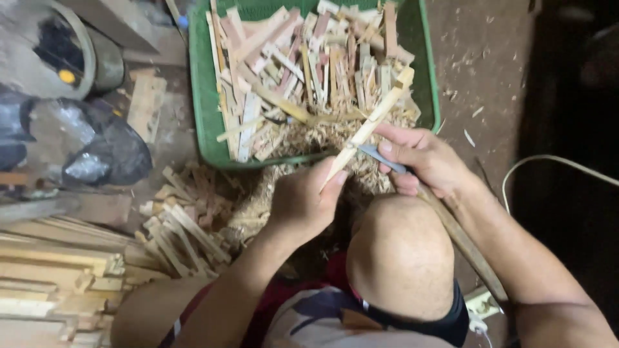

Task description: The person uses a small hand blade to shave thin layers off wooden strips, then places the finished pieces into a green plastic bin.

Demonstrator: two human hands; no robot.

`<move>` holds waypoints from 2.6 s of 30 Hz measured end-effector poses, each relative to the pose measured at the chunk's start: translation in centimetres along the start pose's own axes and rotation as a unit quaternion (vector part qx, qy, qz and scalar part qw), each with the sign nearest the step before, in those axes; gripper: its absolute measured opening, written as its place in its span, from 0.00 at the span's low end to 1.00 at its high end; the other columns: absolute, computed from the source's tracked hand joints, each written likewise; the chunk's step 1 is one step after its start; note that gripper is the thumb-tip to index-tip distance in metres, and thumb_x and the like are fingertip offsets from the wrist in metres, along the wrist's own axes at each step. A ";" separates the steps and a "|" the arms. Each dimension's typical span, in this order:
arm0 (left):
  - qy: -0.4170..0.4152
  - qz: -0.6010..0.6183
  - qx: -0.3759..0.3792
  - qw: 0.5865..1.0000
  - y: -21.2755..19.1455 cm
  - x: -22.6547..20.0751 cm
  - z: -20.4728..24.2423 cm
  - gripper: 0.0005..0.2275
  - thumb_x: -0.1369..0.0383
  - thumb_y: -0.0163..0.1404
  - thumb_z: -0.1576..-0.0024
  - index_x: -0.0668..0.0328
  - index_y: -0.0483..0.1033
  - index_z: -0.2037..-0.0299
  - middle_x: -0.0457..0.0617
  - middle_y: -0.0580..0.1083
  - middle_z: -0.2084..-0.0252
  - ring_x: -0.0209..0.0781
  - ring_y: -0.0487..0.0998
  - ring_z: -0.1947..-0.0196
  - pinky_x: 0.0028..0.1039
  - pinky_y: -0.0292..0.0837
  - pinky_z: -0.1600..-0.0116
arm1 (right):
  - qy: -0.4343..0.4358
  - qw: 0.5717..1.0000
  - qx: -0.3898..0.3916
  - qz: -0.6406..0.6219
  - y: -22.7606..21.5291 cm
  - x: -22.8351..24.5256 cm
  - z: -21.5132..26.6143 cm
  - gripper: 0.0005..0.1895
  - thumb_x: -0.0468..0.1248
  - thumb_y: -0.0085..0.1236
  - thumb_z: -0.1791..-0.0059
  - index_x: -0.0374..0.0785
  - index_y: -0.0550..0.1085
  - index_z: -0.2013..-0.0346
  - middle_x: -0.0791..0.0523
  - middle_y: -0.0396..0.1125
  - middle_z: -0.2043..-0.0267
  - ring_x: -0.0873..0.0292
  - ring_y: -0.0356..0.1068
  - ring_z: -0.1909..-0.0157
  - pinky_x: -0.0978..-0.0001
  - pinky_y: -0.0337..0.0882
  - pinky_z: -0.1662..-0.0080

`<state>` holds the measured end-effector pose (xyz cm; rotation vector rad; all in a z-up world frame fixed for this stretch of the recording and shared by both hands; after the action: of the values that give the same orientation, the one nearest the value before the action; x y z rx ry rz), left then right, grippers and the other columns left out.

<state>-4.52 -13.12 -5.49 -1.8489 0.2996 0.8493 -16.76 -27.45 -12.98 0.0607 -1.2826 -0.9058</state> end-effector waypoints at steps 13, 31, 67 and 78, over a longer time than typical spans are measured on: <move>-0.228 0.352 0.105 0.901 -0.6 3.8 6.2 0.14 0.66 0.49 0.39 0.64 0.79 0.48 0.65 0.81 0.66 0.52 0.84 0.66 0.47 0.85 0.61 | -0.005 0.998 -0.058 0.028 -0.8 1.1 0.9 0.19 0.33 0.51 0.46 0.36 0.72 0.39 0.50 0.68 0.75 0.73 0.51 0.90 0.80 0.56 0.91; -0.178 0.176 0.022 0.968 0.8 1.7 2.8 0.13 0.66 0.47 0.39 0.51 0.80 0.48 0.65 0.80 0.66 0.66 0.83 0.64 0.51 0.77 0.65 | 0.021 0.999 -0.049 -0.012 -0.5 -0.4 0.0 0.22 0.31 0.52 0.46 0.33 0.68 0.36 0.47 0.68 0.75 0.72 0.53 0.90 0.80 0.58 0.90; -0.232 0.357 0.022 0.905 3.0 3.7 5.8 0.18 0.68 0.47 0.37 0.72 0.72 0.39 0.74 0.73 0.45 0.59 0.70 0.40 0.50 0.73 0.41 | 0.035 0.998 -0.045 0.014 0.8 -0.4 0.2 0.19 0.32 0.50 0.45 0.31 0.69 0.39 0.47 0.68 0.76 0.72 0.53 0.91 0.81 0.55 0.91; -0.182 0.388 -0.011 0.903 4.2 3.3 0.4 0.15 0.64 0.48 0.36 0.62 0.75 0.43 0.55 0.80 0.64 0.37 0.78 0.61 0.35 0.76 0.59 | 0.037 0.999 -0.007 0.031 2.1 0.2 1.0 0.15 0.32 0.51 0.46 0.30 0.74 0.45 0.49 0.66 0.79 0.72 0.53 0.90 0.82 0.56 0.91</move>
<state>-4.64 -14.07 -10.78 -1.5298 0.8148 1.7187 -16.43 -25.72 -11.42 0.0423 -1.2027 -0.8528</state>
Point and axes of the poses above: each hand's wrist, its own z-axis away from the middle knuckle, its own y-axis out of the palm, x = y × z, the point moved 8 cm from there along -z, towards the middle knuckle
